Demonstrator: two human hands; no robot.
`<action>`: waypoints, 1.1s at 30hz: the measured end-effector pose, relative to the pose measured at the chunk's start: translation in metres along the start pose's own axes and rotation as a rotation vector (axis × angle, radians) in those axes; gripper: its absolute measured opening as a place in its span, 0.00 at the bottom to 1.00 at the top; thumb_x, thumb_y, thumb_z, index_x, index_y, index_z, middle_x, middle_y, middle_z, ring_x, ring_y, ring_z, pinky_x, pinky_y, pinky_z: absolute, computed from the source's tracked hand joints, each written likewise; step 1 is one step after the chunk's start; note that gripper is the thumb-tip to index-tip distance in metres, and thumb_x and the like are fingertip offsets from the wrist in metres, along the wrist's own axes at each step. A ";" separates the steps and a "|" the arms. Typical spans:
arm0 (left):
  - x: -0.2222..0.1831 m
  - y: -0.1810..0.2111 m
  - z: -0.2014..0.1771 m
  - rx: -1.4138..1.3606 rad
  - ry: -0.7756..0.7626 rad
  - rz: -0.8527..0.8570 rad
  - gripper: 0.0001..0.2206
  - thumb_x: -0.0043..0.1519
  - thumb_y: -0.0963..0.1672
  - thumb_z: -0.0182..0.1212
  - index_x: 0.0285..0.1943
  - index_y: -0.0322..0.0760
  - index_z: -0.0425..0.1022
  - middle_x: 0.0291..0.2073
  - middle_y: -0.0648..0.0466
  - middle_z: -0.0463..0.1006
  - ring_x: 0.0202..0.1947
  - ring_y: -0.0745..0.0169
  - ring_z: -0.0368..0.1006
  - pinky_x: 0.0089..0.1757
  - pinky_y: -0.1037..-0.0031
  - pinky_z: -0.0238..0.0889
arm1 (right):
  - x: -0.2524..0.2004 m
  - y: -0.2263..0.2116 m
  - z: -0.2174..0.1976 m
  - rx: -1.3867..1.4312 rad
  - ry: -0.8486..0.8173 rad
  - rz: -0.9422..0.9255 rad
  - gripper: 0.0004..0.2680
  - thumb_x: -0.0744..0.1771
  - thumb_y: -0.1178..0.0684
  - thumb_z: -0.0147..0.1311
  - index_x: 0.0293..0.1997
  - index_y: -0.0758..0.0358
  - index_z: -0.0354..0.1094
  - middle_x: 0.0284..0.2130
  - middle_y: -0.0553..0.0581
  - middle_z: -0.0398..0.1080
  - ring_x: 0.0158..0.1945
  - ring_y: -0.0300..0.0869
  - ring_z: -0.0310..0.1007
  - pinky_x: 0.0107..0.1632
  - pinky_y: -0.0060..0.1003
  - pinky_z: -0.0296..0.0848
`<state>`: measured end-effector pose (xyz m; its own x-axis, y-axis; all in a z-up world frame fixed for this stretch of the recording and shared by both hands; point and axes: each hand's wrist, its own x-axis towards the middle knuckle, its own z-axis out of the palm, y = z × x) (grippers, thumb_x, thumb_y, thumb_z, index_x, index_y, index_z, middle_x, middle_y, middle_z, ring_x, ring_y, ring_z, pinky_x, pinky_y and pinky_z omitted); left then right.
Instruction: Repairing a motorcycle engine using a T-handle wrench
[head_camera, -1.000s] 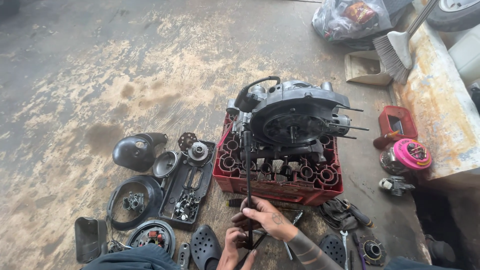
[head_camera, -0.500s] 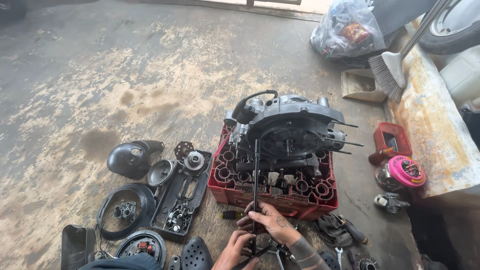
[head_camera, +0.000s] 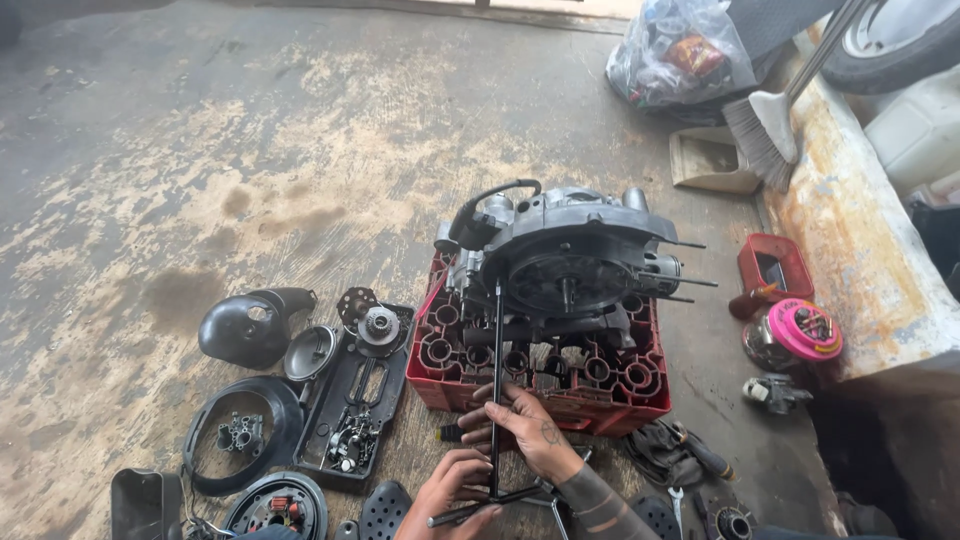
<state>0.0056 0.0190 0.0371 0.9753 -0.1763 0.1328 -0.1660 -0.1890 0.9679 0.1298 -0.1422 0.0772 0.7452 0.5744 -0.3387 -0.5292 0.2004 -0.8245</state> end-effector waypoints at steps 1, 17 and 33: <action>-0.002 0.004 -0.002 -0.002 -0.007 -0.006 0.21 0.59 0.47 0.74 0.58 0.39 0.73 0.56 0.54 0.71 0.43 0.66 0.82 0.47 0.76 0.83 | -0.001 0.003 0.001 0.006 0.006 0.004 0.08 0.70 0.56 0.48 0.53 0.66 0.65 0.41 0.73 0.78 0.40 0.58 0.83 0.46 0.47 0.83; 0.014 0.063 -0.045 0.534 -0.014 0.520 0.25 0.57 0.55 0.76 0.55 0.37 0.76 0.34 0.56 0.83 0.32 0.61 0.80 0.40 0.70 0.70 | -0.027 -0.045 -0.025 -0.490 -0.720 0.061 0.24 0.70 0.41 0.48 0.72 0.63 0.54 0.60 0.62 0.68 0.61 0.47 0.69 0.64 0.42 0.68; 0.014 0.128 -0.077 0.642 0.138 0.413 0.12 0.58 0.50 0.73 0.39 0.42 0.80 0.32 0.58 0.83 0.32 0.60 0.75 0.39 0.70 0.68 | -0.059 -0.007 -0.008 -0.342 -0.738 0.241 0.13 0.70 0.42 0.55 0.48 0.62 0.75 0.20 0.49 0.62 0.24 0.30 0.60 0.30 0.23 0.55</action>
<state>0.0089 0.0669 0.1797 0.8185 -0.2405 0.5217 -0.5307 -0.6641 0.5265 0.0928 -0.1835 0.0998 0.1091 0.9650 -0.2385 -0.3990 -0.1772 -0.8997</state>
